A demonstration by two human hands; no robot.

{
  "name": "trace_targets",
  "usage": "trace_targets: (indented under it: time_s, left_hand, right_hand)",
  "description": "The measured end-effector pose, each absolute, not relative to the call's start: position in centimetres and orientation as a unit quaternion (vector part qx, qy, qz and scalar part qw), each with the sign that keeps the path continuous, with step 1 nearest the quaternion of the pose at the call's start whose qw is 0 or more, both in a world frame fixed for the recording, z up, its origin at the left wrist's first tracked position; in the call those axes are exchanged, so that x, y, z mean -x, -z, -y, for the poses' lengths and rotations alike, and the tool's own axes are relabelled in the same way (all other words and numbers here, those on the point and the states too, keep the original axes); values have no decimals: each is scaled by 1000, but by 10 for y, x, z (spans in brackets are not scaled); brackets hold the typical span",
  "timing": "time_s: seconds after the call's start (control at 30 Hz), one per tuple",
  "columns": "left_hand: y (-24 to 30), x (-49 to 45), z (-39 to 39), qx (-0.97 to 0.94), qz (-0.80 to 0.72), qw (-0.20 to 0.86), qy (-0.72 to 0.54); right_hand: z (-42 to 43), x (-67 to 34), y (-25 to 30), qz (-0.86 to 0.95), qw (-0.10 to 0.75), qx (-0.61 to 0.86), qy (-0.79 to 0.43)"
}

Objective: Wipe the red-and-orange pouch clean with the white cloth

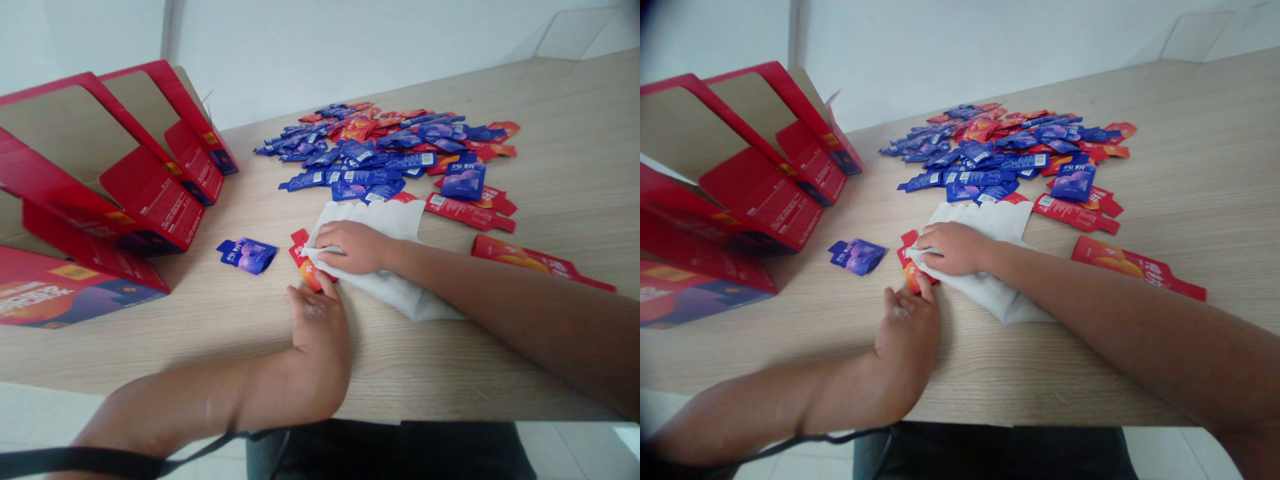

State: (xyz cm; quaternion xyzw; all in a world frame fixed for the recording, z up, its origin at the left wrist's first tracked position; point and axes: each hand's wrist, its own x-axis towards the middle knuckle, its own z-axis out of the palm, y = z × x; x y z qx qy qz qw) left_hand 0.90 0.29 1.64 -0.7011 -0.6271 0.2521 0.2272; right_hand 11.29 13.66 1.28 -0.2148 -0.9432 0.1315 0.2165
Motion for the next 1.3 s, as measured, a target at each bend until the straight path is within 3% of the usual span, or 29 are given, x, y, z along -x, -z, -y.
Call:
trace_targets:
  time_s: [0.4, 1.3]
  left_hand:
    - [-17, -8, -2, 711, 642, 205, -201]
    - [-16, -9, -1, 710, 637, 211, -213]
  right_hand:
    - [-136, -112, -15, 943, 214, 214, -135]
    - [-137, -113, -14, 943, 212, 217, -134]
